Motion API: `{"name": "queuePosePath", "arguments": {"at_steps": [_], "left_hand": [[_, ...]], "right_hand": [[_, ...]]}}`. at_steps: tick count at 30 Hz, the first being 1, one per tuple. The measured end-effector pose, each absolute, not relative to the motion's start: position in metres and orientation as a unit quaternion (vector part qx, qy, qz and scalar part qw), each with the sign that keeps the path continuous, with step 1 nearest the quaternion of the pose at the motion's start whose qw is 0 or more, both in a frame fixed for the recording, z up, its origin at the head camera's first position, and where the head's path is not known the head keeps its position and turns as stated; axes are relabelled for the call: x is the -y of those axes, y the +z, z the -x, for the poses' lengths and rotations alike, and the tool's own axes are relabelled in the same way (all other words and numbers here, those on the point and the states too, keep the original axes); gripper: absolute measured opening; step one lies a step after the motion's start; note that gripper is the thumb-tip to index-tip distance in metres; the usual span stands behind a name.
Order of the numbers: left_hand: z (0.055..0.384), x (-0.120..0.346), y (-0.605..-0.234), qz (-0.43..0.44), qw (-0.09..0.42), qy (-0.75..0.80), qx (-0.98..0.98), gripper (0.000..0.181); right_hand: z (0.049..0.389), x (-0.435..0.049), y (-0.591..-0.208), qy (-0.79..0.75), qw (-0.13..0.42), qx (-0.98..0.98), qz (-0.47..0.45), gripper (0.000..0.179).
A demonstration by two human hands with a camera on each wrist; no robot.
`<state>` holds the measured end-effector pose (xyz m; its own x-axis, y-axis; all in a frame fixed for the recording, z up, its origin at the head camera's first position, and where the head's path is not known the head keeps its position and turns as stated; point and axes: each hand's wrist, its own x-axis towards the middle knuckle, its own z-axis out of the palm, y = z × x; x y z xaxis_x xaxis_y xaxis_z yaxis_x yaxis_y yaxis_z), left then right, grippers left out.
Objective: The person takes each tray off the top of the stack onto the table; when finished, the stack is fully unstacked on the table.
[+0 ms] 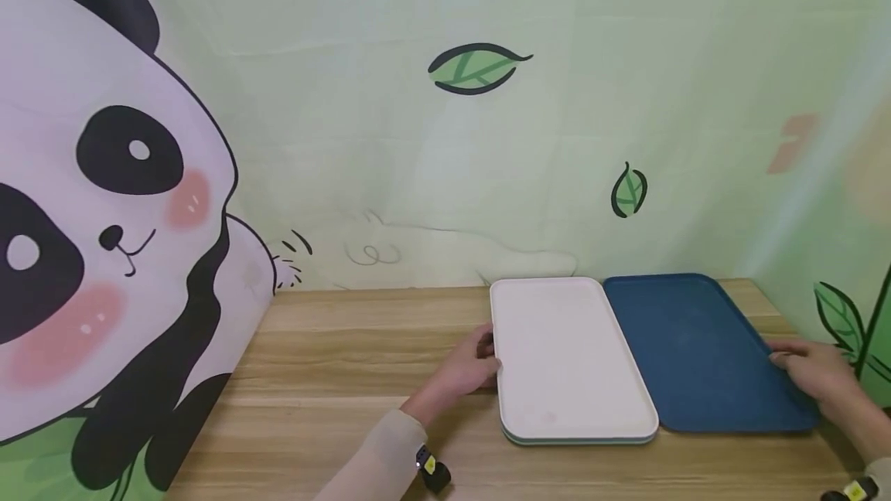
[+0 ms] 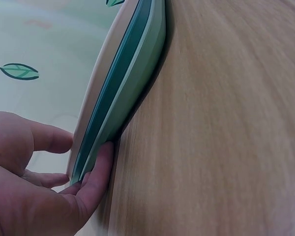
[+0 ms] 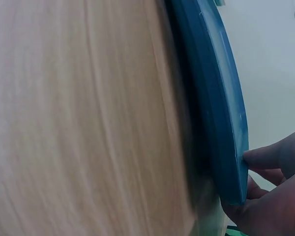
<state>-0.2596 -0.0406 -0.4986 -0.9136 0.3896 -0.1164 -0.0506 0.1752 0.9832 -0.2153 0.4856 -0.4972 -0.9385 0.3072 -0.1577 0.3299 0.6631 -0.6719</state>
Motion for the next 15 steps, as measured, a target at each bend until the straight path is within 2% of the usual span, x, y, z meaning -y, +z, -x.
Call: {"name": "queuePosePath", "arguments": {"at_steps": [9,15], "left_hand": [[0.2567,0.0403,-0.4990,-0.113,0.183,0.650,-0.729,0.066],[0.2572,0.0352,-0.4990,-0.116,0.182,0.642,-0.736,0.063]], "right_hand": [[0.2146,-0.4867,-0.4990,-0.343,0.001,-0.922,-0.181,0.043],[0.2096,-0.4910,-0.4973,-0.299,-0.037,-0.936,-0.180,0.039]]}}
